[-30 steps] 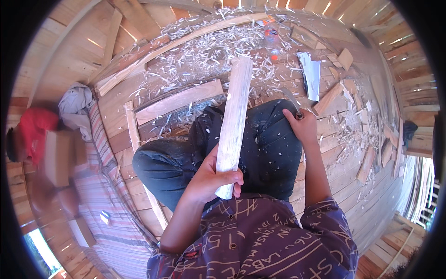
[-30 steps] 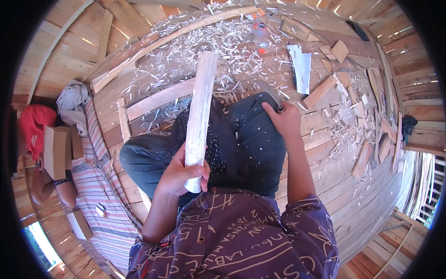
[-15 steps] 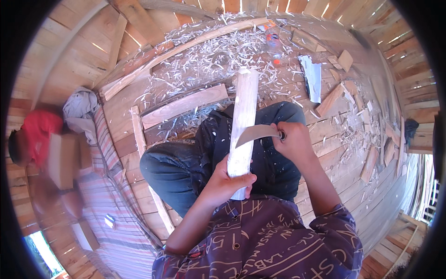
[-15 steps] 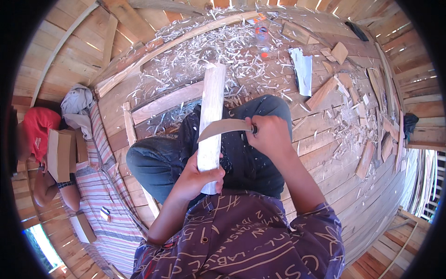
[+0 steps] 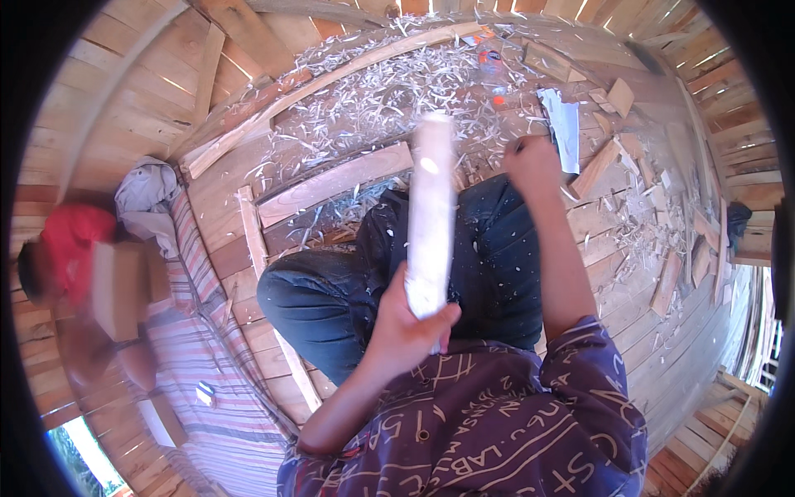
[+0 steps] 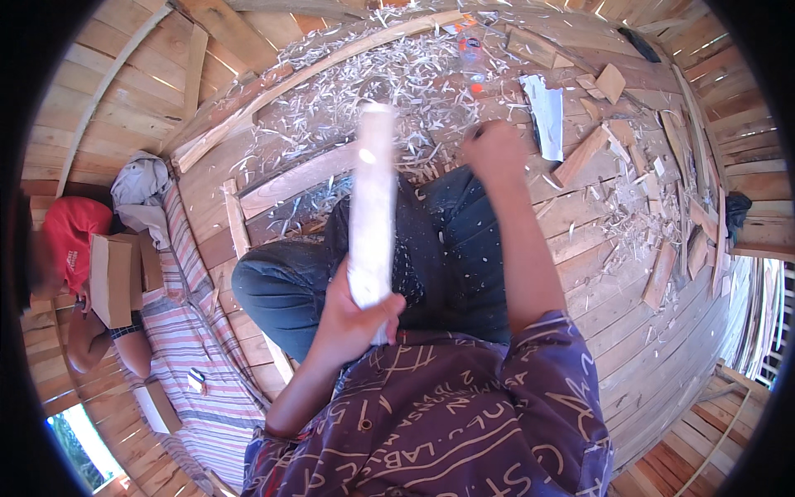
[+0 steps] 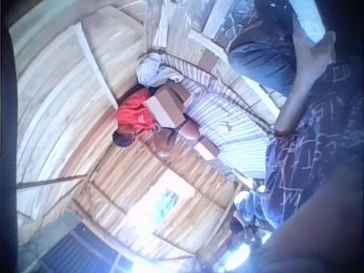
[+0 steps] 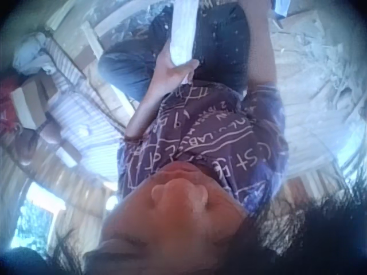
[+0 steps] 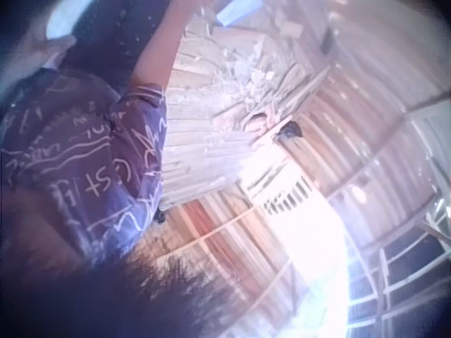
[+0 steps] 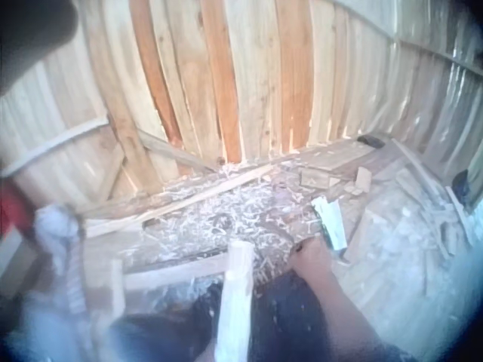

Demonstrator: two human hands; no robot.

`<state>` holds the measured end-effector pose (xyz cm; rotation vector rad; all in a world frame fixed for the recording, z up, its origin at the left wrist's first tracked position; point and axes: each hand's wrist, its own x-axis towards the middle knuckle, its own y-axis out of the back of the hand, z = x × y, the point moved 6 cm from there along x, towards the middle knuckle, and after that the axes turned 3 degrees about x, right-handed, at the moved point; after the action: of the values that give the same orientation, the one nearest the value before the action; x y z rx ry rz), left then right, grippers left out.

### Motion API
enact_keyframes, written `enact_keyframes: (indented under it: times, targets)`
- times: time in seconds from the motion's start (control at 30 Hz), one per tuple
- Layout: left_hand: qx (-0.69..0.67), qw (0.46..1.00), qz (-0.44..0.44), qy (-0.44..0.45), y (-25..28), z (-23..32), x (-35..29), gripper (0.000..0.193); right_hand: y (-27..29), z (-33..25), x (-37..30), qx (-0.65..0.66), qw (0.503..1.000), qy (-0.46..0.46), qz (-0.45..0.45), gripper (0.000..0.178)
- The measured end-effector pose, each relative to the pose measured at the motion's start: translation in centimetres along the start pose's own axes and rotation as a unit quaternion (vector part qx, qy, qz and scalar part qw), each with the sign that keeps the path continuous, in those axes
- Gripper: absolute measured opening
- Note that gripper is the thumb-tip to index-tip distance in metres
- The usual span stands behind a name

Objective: The person shaves a wooden cylinder with a knife while sitting on the floor, removing thin strips of wood to smooth the surface.

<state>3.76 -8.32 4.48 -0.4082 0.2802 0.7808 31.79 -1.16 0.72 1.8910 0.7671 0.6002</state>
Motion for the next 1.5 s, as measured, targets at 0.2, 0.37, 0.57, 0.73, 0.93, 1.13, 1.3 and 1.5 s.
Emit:
enact_keyframes:
  times: [0.2,0.37,0.57,0.73,0.93,1.13,1.3,1.5]
  targets:
    - [-0.025,0.994,-0.056,0.088,-2.0,-2.6,-1.8,0.054,-2.4,6.6,1.9,-0.016,0.998,-0.051,-0.028,0.031]
    - [-0.087,0.996,0.004,0.037,3.4,-0.4,1.4,0.048,-0.6,5.0,-1.5,-0.004,1.0,0.0,-0.025,0.023]
    - [-0.246,0.963,-0.032,0.104,1.4,-0.7,3.1,0.042,-0.7,3.0,-4.6,0.11,0.99,0.086,-0.007,0.018]
    - [-0.143,0.984,-0.028,0.102,0.1,-2.9,3.3,0.044,-1.4,-0.6,-6.9,0.097,0.984,0.129,-0.073,0.017]
    - [0.186,0.972,-0.135,0.038,-3.8,-3.9,0.3,0.048,-0.5,10.3,4.3,0.123,0.974,-0.188,0.008,0.031]
    - [-0.107,0.99,0.013,0.094,1.2,-3.9,1.6,0.039,-2.9,7.7,1.2,0.056,0.996,-0.064,-0.011,0.028]
    - [-0.204,0.972,-0.059,0.101,2.7,-1.0,3.5,0.035,-1.6,9.7,0.8,0.129,0.988,-0.086,0.024,0.024]
    - [-0.28,0.945,-0.123,0.118,1.0,-1.6,3.8,0.032,-0.1,4.8,-4.4,0.186,0.982,0.009,-0.007,0.021]
